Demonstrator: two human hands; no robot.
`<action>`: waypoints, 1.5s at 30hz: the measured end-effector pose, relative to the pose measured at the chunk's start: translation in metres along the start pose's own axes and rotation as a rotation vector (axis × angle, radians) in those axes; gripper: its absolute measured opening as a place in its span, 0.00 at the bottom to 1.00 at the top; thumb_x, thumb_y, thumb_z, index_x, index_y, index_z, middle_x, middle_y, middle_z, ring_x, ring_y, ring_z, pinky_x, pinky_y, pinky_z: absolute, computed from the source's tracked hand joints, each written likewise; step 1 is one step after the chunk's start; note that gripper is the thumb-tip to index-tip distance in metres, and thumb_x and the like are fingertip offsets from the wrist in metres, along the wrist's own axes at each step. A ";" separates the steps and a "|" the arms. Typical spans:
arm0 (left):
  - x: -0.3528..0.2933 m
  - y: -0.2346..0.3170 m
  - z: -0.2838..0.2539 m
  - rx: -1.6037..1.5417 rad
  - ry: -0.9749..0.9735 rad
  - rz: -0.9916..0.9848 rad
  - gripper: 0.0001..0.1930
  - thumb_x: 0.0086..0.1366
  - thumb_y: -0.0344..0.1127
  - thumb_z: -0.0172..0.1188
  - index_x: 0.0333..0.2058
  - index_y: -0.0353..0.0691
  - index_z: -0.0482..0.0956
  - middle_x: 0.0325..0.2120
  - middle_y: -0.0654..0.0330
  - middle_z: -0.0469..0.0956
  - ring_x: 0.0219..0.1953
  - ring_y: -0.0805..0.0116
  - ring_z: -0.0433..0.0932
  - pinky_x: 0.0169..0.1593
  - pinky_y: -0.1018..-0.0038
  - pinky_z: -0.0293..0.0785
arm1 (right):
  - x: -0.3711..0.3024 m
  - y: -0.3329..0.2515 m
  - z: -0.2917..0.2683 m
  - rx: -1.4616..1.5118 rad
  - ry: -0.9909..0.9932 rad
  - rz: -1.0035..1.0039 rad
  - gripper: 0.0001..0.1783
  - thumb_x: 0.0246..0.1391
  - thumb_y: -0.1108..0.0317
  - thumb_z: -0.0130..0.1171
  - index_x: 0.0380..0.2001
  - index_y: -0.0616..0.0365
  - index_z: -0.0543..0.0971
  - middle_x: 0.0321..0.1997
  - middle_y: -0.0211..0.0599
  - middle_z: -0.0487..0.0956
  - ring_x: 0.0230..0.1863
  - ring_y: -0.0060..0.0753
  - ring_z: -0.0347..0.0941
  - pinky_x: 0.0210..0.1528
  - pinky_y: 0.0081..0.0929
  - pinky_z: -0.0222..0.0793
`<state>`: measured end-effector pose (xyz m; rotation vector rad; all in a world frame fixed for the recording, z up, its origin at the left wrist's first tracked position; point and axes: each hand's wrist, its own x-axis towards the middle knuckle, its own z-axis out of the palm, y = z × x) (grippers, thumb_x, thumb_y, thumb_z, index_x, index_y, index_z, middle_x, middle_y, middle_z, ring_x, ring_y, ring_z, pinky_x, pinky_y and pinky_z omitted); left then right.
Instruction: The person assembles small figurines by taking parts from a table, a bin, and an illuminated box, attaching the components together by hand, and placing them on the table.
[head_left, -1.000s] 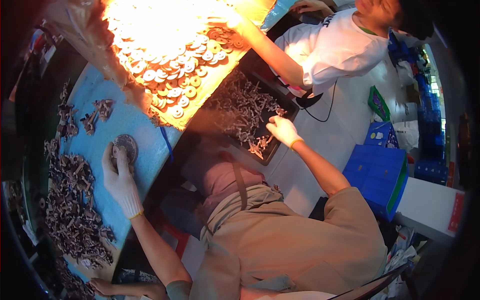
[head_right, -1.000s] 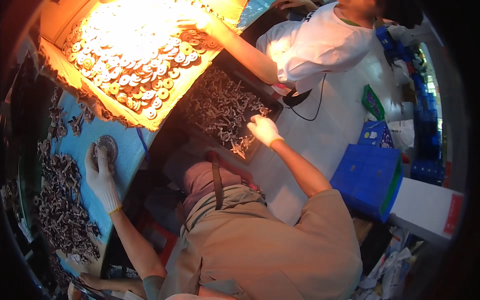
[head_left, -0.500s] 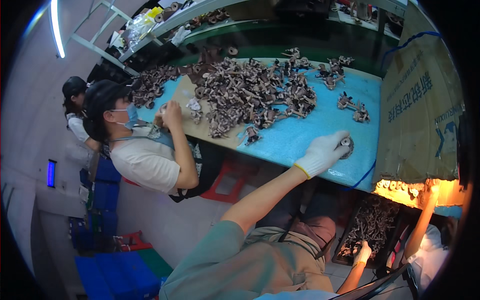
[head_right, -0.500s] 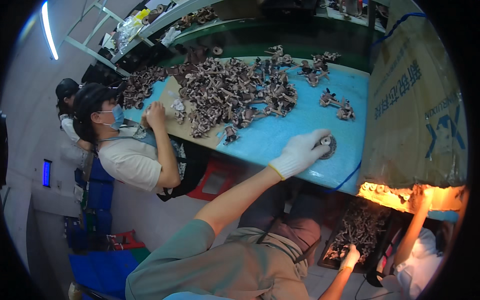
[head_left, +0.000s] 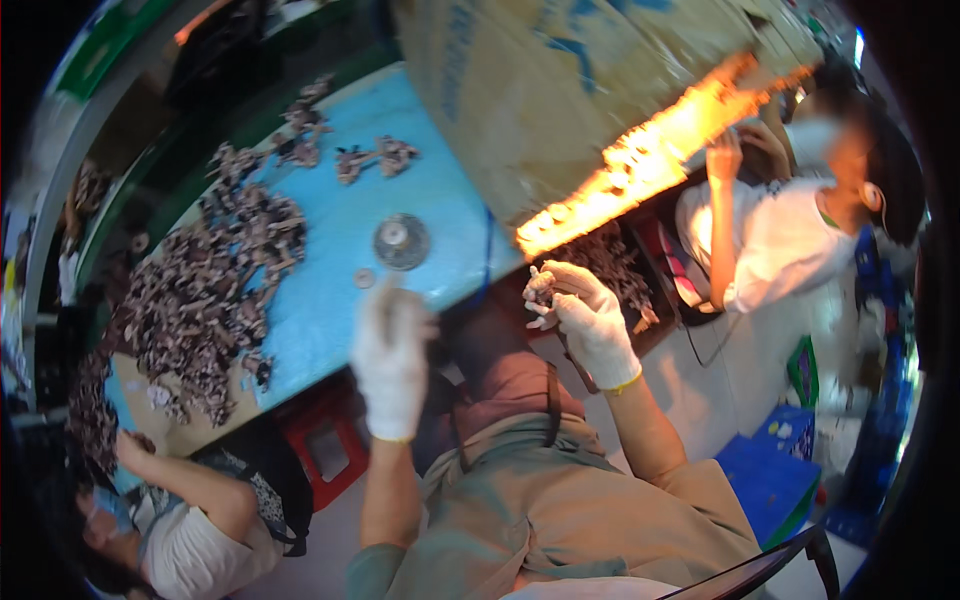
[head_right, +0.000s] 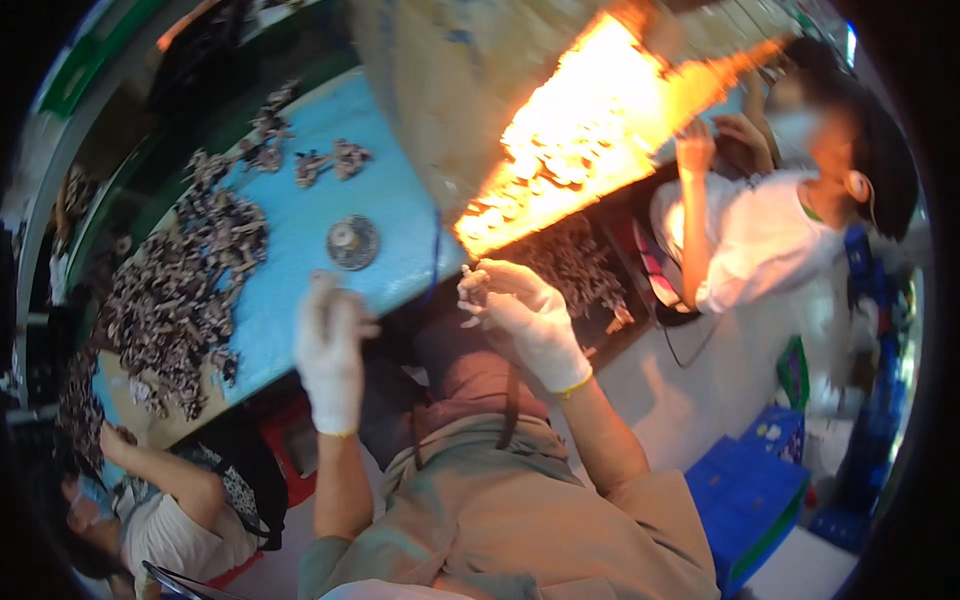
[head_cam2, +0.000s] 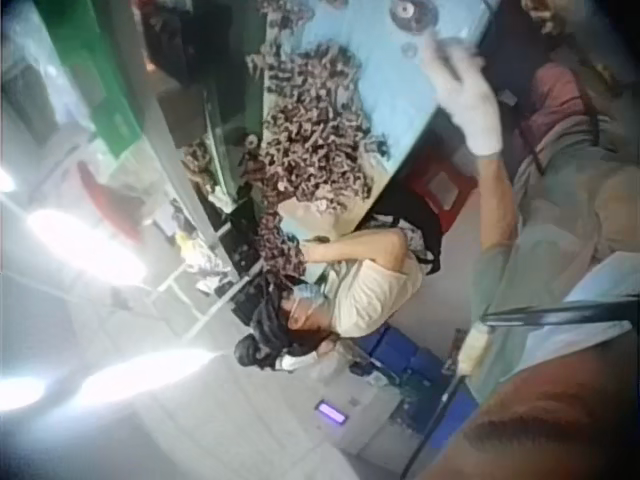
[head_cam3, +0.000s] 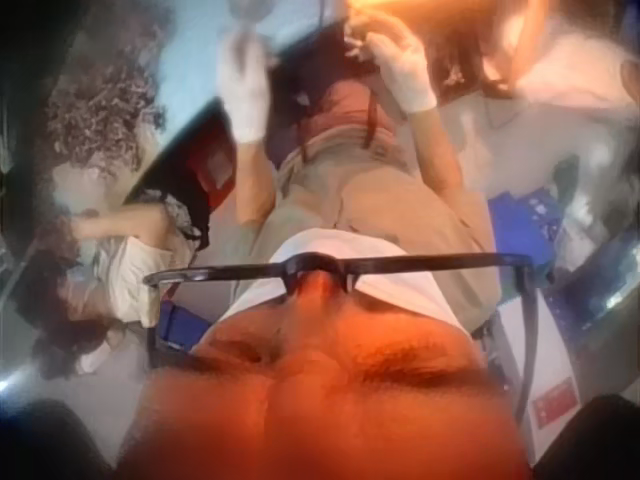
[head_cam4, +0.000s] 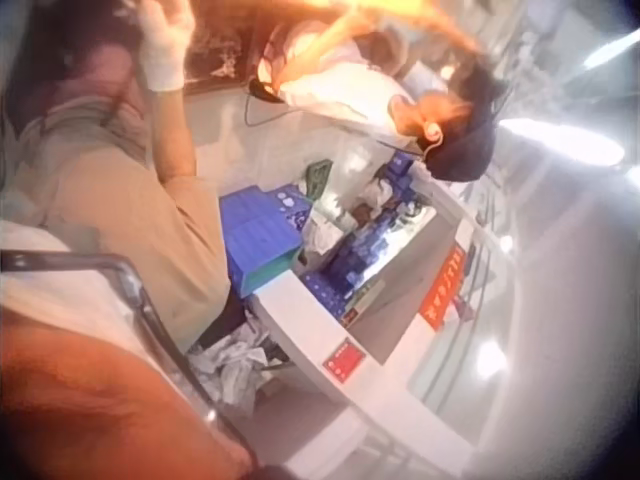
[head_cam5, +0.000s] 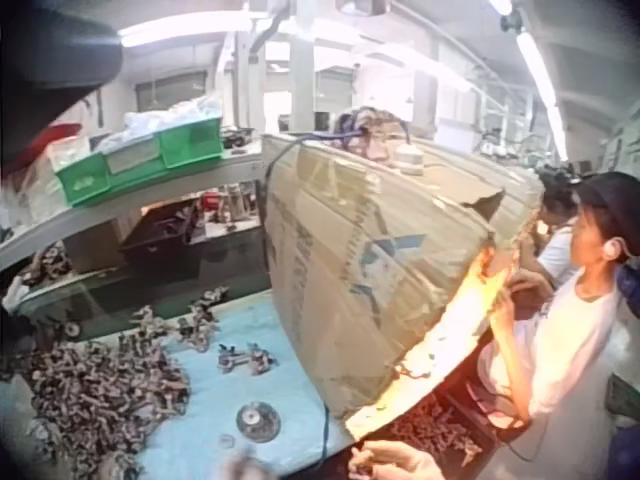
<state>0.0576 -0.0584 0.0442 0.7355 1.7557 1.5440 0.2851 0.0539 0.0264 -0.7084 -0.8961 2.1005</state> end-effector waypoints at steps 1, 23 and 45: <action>-0.009 -0.005 0.004 -0.181 -0.200 -0.058 0.27 0.79 0.34 0.58 0.70 0.28 0.66 0.52 0.50 0.79 0.46 0.64 0.84 0.50 0.69 0.83 | 0.010 0.011 0.008 -0.023 -0.041 -0.022 0.23 0.68 0.75 0.61 0.65 0.61 0.77 0.59 0.45 0.84 0.57 0.36 0.82 0.60 0.34 0.80; 0.032 -0.024 -0.039 0.118 -0.241 0.618 0.15 0.65 0.22 0.63 0.50 0.37 0.84 0.60 0.49 0.78 0.66 0.49 0.76 0.67 0.60 0.72 | 0.072 0.038 0.074 -0.089 -0.350 0.699 0.26 0.73 0.46 0.52 0.47 0.63 0.78 0.41 0.40 0.83 0.34 0.29 0.82 0.30 0.22 0.77; 0.098 -0.021 -0.027 0.459 -0.121 0.020 0.19 0.72 0.37 0.58 0.58 0.38 0.79 0.51 0.45 0.82 0.54 0.41 0.82 0.57 0.53 0.78 | 0.158 0.023 0.159 -2.214 -0.518 -0.429 0.16 0.69 0.57 0.58 0.48 0.57 0.74 0.40 0.51 0.83 0.36 0.57 0.86 0.35 0.51 0.82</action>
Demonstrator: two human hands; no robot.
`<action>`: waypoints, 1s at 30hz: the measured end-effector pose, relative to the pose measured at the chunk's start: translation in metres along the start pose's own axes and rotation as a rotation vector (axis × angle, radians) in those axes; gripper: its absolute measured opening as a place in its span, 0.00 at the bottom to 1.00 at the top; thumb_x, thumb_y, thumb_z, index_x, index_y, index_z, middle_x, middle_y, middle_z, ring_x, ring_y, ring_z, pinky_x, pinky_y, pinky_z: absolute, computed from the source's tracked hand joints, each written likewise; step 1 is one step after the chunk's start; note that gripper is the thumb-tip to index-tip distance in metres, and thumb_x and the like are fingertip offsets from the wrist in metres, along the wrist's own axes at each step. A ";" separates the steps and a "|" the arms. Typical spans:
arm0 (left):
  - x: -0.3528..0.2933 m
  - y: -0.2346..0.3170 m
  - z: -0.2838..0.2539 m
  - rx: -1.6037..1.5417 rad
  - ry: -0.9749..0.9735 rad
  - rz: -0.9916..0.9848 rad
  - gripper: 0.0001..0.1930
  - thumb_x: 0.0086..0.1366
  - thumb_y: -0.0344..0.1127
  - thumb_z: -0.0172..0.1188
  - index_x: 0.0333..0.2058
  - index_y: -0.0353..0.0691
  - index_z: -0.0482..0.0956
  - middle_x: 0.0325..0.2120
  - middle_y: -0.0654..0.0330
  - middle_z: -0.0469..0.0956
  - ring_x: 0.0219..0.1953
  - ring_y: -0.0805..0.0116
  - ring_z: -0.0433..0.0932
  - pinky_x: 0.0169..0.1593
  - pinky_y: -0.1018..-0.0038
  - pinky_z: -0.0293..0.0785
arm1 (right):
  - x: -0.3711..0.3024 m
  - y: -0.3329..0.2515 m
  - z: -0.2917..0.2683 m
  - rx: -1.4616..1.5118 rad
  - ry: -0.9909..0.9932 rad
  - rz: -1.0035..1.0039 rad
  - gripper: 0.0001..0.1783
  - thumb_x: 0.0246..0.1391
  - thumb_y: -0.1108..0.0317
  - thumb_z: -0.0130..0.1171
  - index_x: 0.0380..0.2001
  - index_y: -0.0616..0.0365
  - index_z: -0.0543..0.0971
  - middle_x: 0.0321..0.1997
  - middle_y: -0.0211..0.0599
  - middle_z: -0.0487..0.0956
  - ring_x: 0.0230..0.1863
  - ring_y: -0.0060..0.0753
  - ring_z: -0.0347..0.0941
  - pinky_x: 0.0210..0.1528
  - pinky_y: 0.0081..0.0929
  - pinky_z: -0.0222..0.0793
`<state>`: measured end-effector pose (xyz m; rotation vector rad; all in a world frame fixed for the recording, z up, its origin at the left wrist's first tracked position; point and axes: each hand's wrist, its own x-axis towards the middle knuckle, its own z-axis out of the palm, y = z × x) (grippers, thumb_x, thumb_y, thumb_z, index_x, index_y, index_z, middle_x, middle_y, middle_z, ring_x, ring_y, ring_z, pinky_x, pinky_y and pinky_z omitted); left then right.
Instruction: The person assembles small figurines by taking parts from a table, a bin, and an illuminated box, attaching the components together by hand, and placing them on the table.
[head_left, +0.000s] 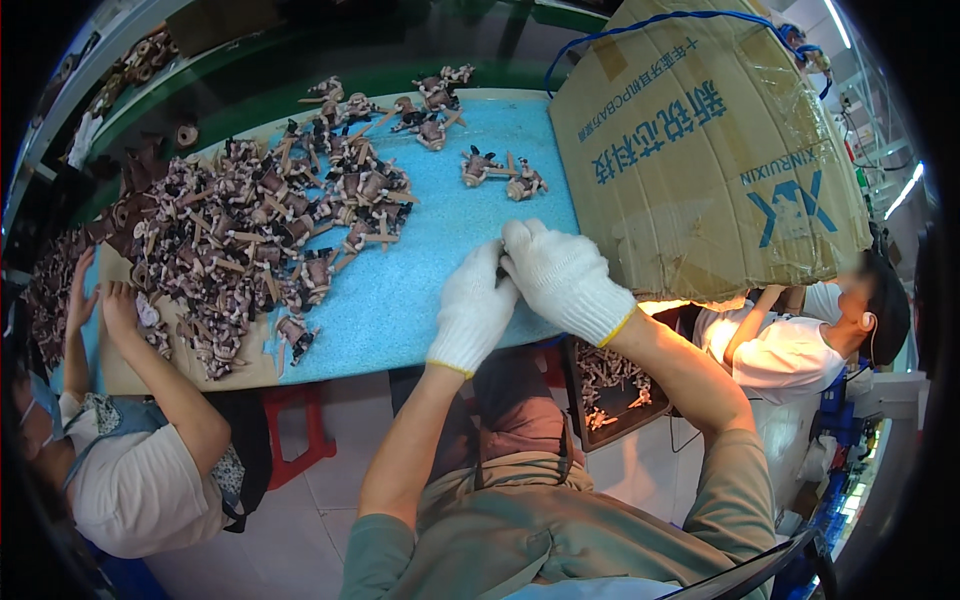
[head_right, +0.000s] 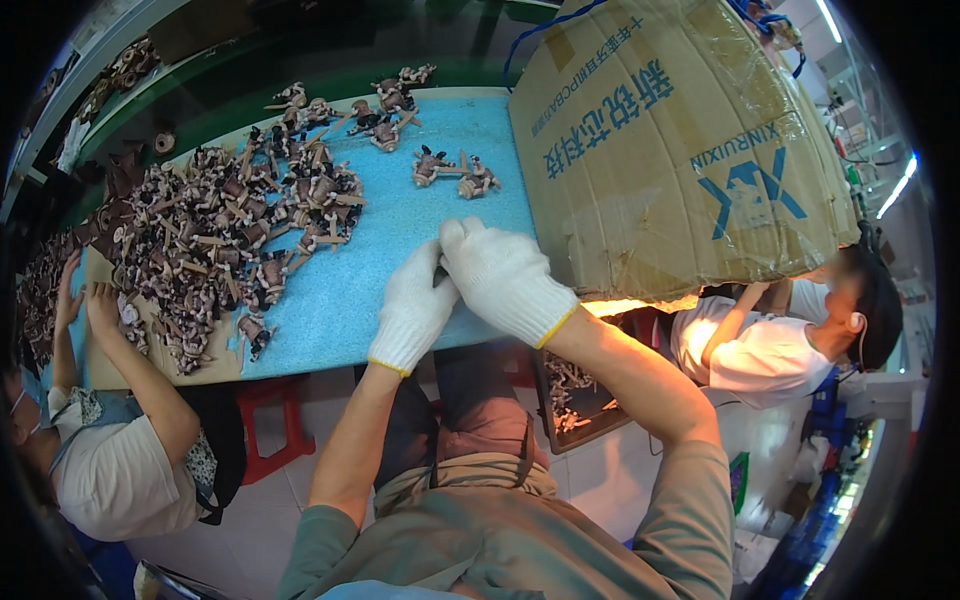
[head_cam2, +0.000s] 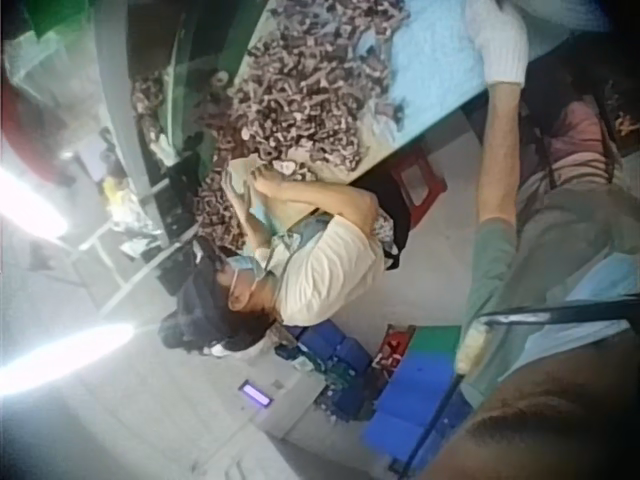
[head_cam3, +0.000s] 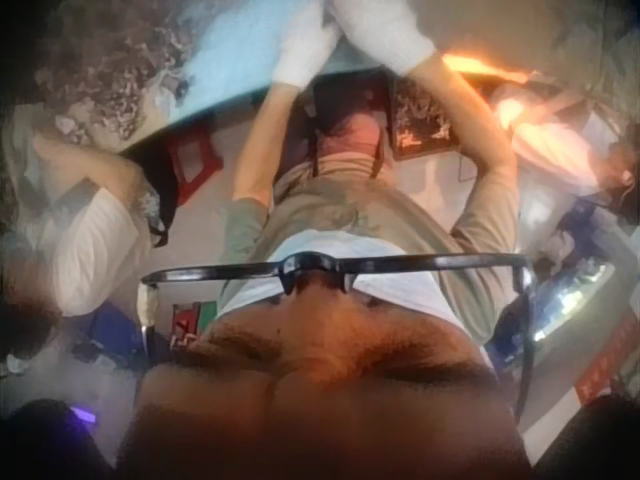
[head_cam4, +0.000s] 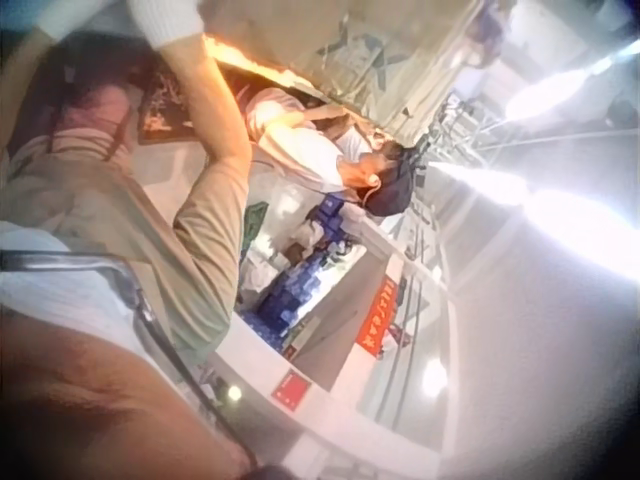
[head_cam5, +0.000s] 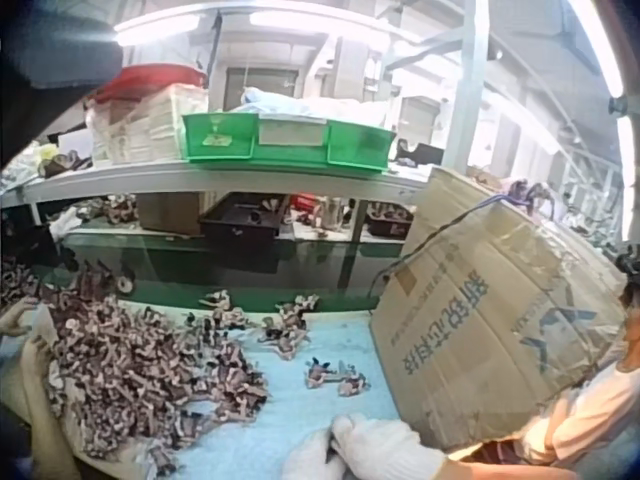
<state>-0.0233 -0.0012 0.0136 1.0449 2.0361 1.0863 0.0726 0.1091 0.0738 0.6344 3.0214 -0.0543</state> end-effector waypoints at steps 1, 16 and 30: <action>-0.003 -0.002 0.004 0.000 -0.003 0.002 0.19 0.72 0.37 0.58 0.58 0.38 0.79 0.51 0.45 0.82 0.54 0.41 0.82 0.57 0.53 0.78 | -0.001 0.003 0.003 0.009 -0.019 0.023 0.15 0.69 0.58 0.58 0.48 0.57 0.74 0.41 0.50 0.82 0.35 0.56 0.86 0.34 0.51 0.82; -0.010 0.016 -0.024 -0.816 0.163 -0.039 0.27 0.81 0.50 0.52 0.64 0.31 0.76 0.47 0.50 0.84 0.47 0.63 0.85 0.50 0.70 0.80 | -0.017 0.017 -0.001 0.632 0.230 0.146 0.23 0.72 0.51 0.54 0.57 0.57 0.73 0.43 0.58 0.85 0.45 0.64 0.84 0.47 0.54 0.79; -0.007 -0.013 -0.132 -0.038 0.551 0.077 0.18 0.72 0.43 0.65 0.50 0.32 0.85 0.48 0.47 0.83 0.45 0.54 0.85 0.50 0.66 0.82 | -0.045 -0.016 -0.023 0.865 0.372 -0.042 0.33 0.69 0.53 0.61 0.69 0.59 0.69 0.52 0.56 0.82 0.53 0.62 0.81 0.61 0.49 0.75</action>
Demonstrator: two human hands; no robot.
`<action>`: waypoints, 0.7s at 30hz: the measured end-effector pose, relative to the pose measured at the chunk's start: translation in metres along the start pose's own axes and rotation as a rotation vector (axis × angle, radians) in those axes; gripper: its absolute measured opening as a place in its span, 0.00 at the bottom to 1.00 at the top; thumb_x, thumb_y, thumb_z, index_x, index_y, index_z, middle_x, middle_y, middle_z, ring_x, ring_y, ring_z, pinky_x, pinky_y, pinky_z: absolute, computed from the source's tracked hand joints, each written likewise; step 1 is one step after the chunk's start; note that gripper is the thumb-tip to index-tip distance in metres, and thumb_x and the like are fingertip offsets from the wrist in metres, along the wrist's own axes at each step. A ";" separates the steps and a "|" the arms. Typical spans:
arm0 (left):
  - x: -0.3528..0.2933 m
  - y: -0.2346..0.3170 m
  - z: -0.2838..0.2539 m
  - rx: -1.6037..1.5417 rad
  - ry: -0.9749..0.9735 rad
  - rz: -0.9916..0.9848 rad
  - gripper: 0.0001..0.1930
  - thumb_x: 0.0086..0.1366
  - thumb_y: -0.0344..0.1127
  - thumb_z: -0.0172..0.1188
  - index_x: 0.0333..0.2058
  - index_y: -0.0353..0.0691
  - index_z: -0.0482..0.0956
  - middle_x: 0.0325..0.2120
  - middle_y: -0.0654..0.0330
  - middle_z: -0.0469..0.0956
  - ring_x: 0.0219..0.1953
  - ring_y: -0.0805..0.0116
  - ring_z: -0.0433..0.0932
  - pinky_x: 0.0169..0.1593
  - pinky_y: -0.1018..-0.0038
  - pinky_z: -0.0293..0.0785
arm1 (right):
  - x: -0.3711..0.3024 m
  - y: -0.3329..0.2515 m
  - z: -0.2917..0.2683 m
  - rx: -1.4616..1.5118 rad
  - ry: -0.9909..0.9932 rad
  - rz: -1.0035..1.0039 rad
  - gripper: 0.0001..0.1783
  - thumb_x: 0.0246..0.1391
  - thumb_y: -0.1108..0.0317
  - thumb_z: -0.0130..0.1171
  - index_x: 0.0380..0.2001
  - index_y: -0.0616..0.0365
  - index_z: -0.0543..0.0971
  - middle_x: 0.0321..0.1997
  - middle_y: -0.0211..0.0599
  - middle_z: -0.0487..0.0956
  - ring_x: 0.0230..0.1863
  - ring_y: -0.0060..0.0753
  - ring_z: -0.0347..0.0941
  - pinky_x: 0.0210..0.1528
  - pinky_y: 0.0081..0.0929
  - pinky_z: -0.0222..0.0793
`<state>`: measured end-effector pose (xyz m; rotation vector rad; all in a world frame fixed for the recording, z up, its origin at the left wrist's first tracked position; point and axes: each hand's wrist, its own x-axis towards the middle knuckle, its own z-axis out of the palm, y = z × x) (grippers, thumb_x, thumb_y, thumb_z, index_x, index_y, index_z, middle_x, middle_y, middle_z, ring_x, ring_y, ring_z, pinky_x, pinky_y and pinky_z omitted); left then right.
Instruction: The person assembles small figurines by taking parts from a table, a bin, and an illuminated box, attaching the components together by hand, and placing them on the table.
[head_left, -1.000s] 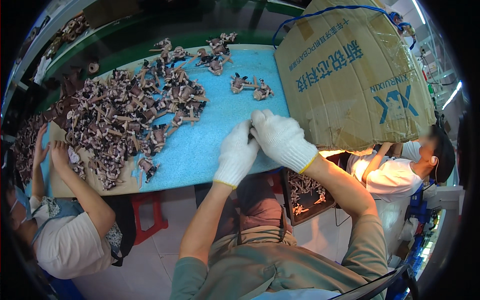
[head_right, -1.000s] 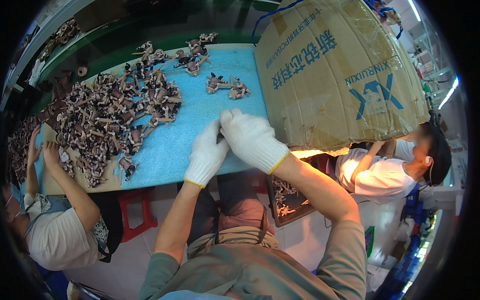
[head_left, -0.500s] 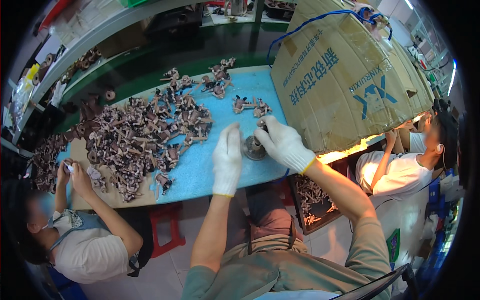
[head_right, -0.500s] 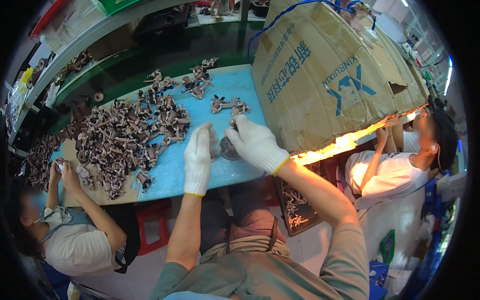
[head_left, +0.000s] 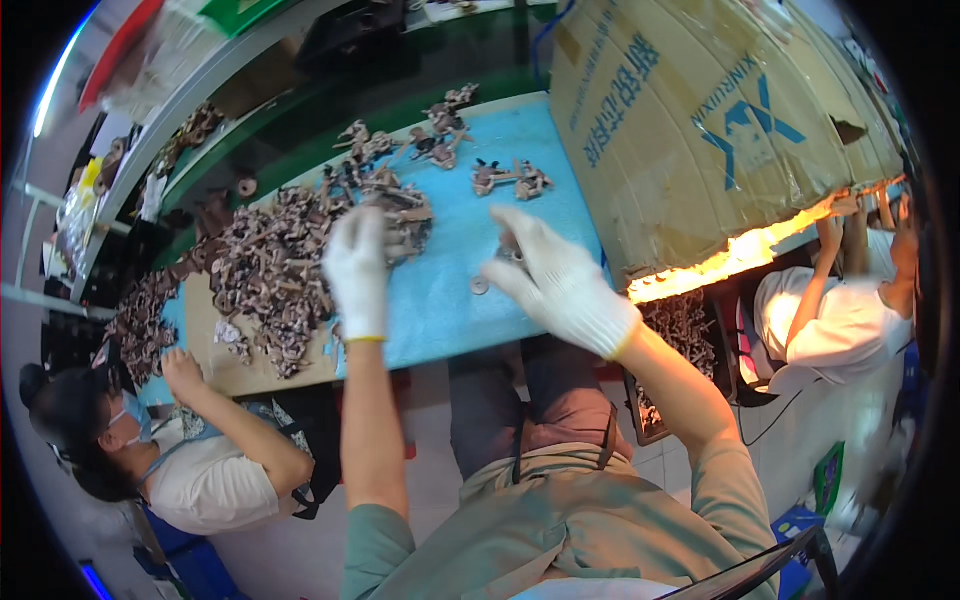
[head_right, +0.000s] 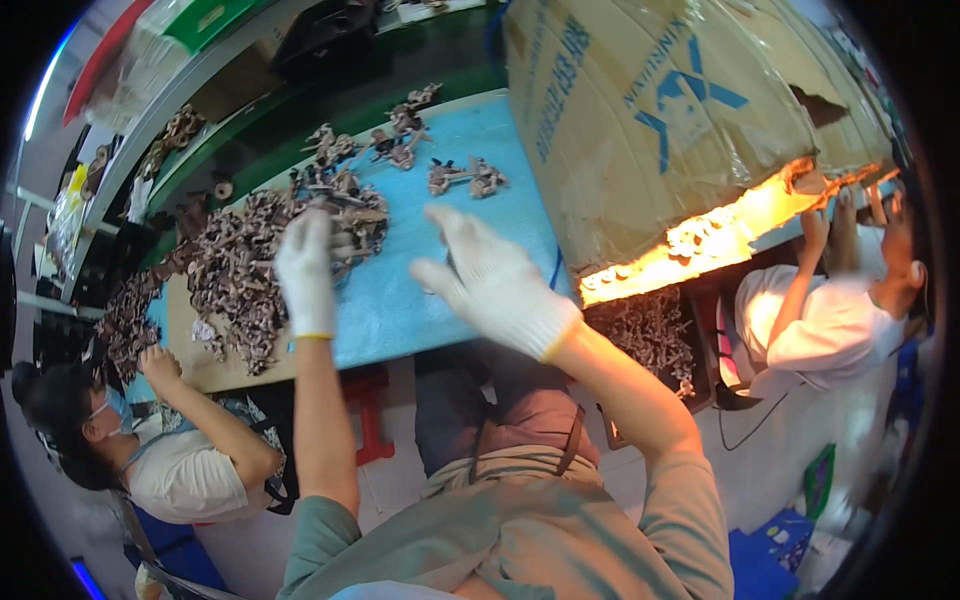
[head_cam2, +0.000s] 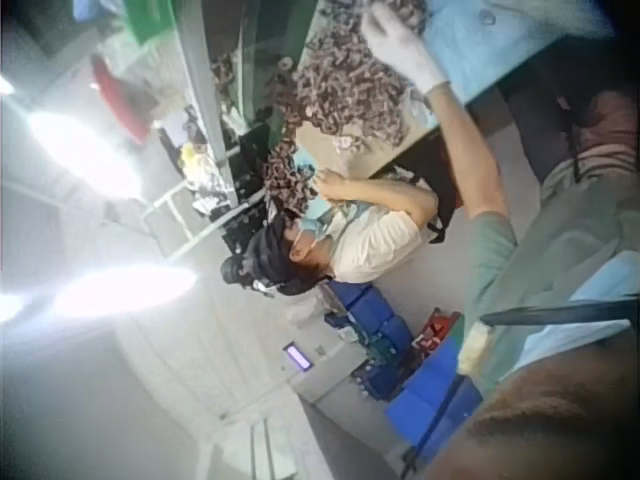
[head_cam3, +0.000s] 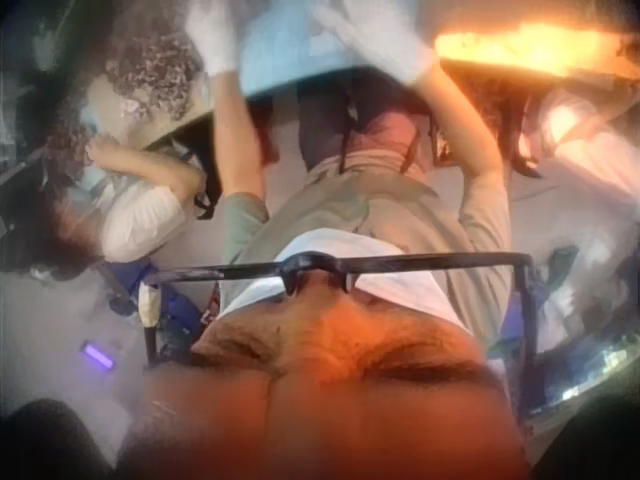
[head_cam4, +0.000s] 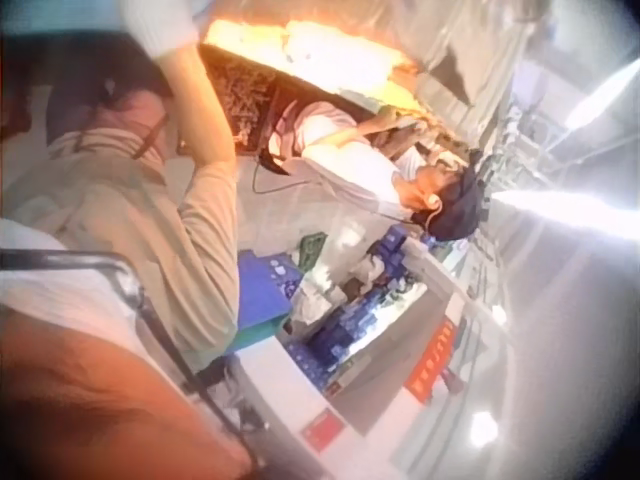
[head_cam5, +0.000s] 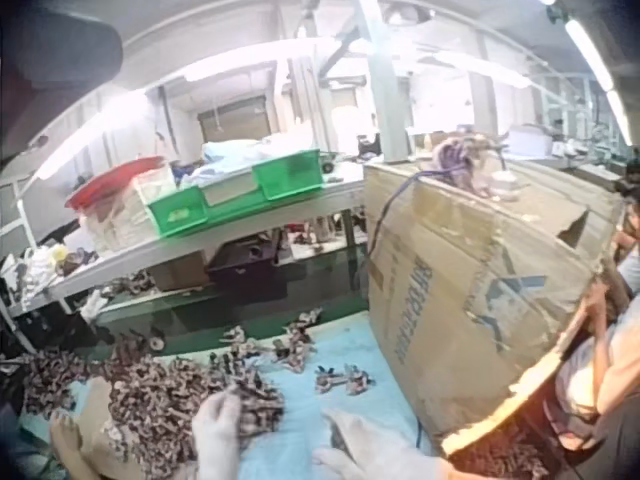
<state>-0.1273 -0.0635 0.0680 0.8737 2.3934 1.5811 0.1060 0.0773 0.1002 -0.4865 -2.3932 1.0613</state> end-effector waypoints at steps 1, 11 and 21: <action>0.013 0.005 -0.010 -0.059 0.060 -0.150 0.21 0.72 0.46 0.66 0.51 0.32 0.85 0.51 0.44 0.83 0.46 0.50 0.85 0.52 0.64 0.82 | -0.019 0.005 -0.010 0.007 0.007 0.015 0.33 0.69 0.53 0.61 0.69 0.59 0.69 0.52 0.56 0.82 0.53 0.62 0.81 0.61 0.49 0.75; -0.070 -0.007 0.061 0.815 -0.363 0.388 0.18 0.76 0.40 0.59 0.55 0.35 0.84 0.51 0.45 0.82 0.52 0.43 0.80 0.57 0.55 0.76 | -0.322 0.206 -0.042 -0.618 -0.256 0.914 0.20 0.67 0.53 0.59 0.49 0.60 0.77 0.50 0.58 0.81 0.50 0.62 0.81 0.52 0.54 0.78; -0.095 -0.026 0.104 0.493 -0.266 0.246 0.15 0.74 0.35 0.63 0.53 0.31 0.83 0.46 0.51 0.85 0.47 0.56 0.83 0.54 0.63 0.77 | -0.365 0.238 -0.029 -0.273 -0.112 1.145 0.30 0.62 0.48 0.64 0.53 0.64 0.78 0.59 0.60 0.81 0.62 0.61 0.77 0.66 0.49 0.72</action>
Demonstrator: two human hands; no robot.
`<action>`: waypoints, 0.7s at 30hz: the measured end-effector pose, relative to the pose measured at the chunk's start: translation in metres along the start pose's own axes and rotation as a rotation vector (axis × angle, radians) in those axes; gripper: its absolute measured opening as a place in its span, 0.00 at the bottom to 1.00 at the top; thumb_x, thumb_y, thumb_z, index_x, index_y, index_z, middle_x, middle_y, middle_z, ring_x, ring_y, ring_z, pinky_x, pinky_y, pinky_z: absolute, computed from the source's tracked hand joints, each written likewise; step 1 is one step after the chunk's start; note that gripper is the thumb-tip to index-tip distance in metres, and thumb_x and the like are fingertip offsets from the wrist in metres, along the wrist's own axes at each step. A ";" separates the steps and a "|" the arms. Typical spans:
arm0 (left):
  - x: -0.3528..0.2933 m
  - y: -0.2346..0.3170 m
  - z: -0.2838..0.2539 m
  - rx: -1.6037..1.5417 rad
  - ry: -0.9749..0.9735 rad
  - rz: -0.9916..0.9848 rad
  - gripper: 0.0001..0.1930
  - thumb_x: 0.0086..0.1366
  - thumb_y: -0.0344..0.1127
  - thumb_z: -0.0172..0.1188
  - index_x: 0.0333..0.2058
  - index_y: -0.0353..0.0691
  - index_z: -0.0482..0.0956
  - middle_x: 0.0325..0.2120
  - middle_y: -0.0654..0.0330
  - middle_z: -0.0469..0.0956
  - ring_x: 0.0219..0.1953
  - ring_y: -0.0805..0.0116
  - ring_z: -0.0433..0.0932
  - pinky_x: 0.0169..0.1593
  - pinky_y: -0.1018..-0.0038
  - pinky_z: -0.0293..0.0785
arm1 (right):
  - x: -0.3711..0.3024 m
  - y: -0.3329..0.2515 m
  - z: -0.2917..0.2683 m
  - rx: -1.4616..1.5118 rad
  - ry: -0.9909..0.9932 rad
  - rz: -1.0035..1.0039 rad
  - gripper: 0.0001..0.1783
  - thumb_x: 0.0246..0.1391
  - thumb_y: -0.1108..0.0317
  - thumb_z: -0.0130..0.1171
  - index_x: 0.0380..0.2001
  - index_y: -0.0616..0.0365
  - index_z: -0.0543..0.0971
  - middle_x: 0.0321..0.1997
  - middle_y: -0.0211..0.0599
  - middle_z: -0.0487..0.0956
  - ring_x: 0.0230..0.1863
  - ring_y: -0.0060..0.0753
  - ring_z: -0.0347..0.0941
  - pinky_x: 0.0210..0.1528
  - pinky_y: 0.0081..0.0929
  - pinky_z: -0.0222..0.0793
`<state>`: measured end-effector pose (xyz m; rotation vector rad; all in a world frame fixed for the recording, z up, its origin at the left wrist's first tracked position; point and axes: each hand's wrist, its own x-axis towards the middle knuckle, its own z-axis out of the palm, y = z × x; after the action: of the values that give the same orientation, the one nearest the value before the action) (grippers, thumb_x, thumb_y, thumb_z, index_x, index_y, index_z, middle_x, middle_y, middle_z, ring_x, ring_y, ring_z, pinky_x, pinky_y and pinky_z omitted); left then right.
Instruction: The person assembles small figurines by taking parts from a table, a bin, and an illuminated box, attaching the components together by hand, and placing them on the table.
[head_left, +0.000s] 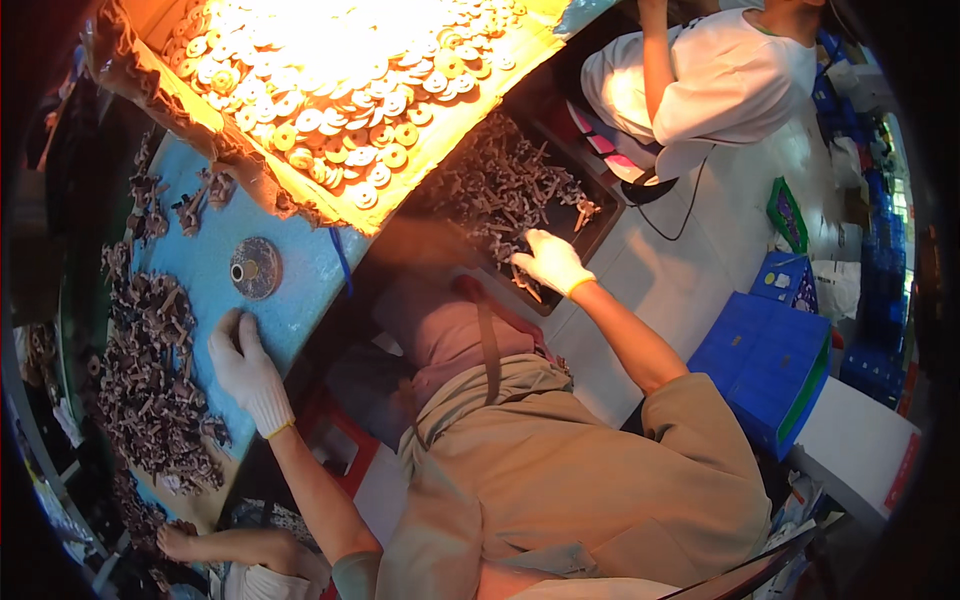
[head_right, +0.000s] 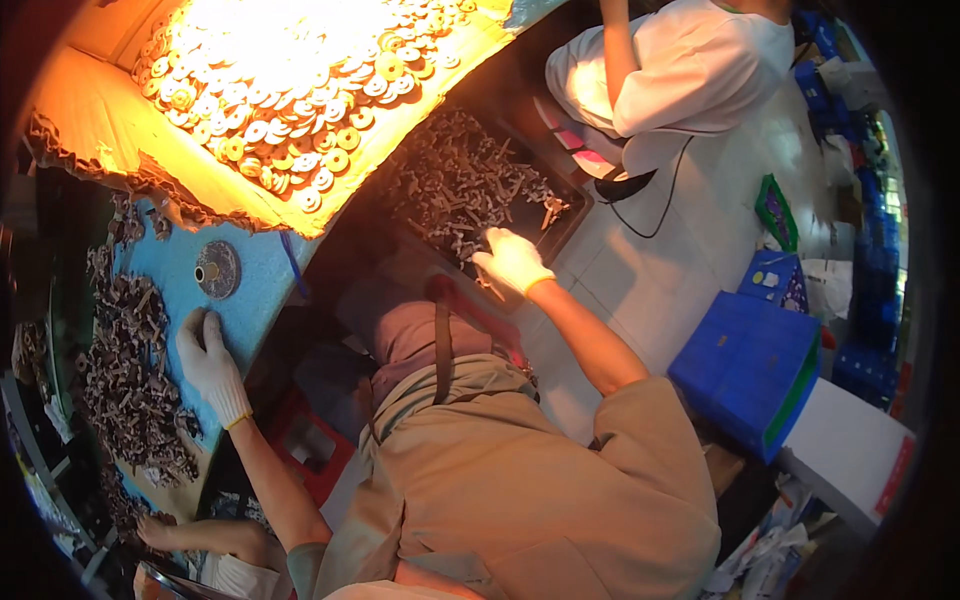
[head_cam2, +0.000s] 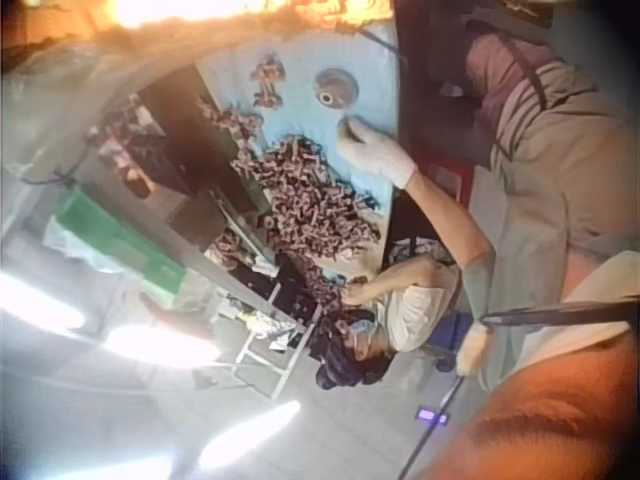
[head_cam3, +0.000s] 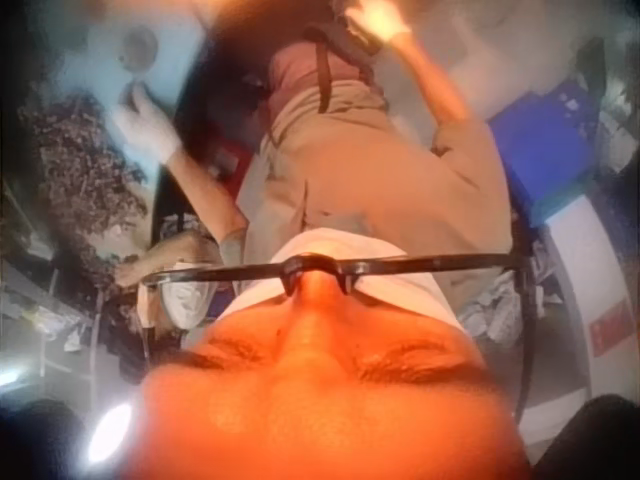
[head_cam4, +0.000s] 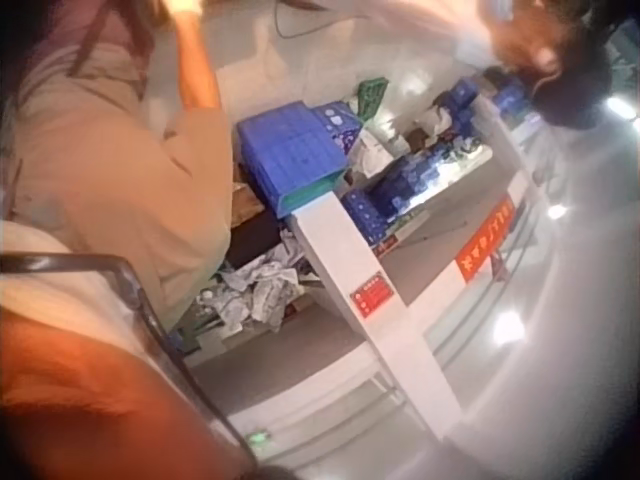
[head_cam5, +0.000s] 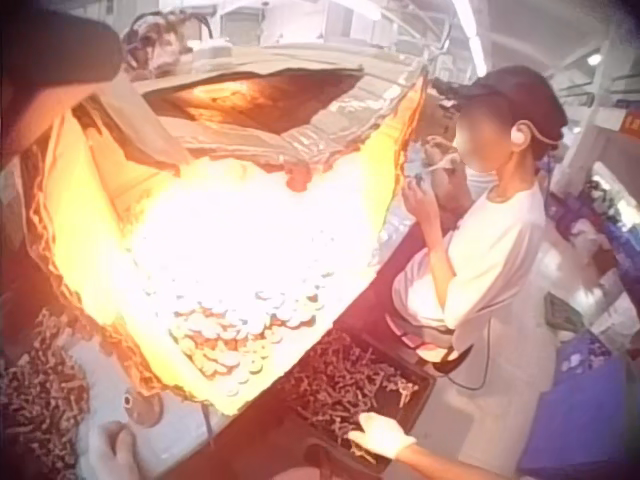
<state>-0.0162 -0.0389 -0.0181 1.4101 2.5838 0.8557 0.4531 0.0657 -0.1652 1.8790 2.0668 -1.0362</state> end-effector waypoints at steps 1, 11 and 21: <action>-0.001 0.002 -0.007 0.016 0.011 -0.005 0.15 0.74 0.35 0.63 0.53 0.31 0.83 0.46 0.51 0.85 0.47 0.56 0.83 0.54 0.63 0.77 | 0.006 -0.007 0.018 0.002 0.118 -0.006 0.33 0.58 0.46 0.67 0.51 0.66 0.77 0.53 0.65 0.83 0.58 0.66 0.79 0.62 0.51 0.75; 0.016 0.055 -0.036 -0.898 -0.040 -0.466 0.21 0.74 0.35 0.65 0.56 0.22 0.79 0.42 0.54 0.86 0.38 0.74 0.82 0.40 0.79 0.78 | 0.027 0.000 0.055 -0.089 0.214 -0.008 0.32 0.51 0.52 0.73 0.54 0.60 0.80 0.45 0.60 0.86 0.48 0.65 0.83 0.53 0.52 0.78; 0.050 0.044 -0.015 -0.974 -0.191 -0.479 0.16 0.72 0.35 0.67 0.50 0.26 0.83 0.40 0.57 0.87 0.36 0.76 0.81 0.38 0.80 0.76 | 0.007 0.045 0.009 1.039 0.135 0.050 0.16 0.65 0.65 0.70 0.51 0.61 0.83 0.40 0.33 0.85 0.37 0.21 0.80 0.41 0.22 0.79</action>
<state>-0.0166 0.0126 0.0261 0.5286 1.7569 1.4702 0.4902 0.0649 -0.1924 2.4042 1.6070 -2.3159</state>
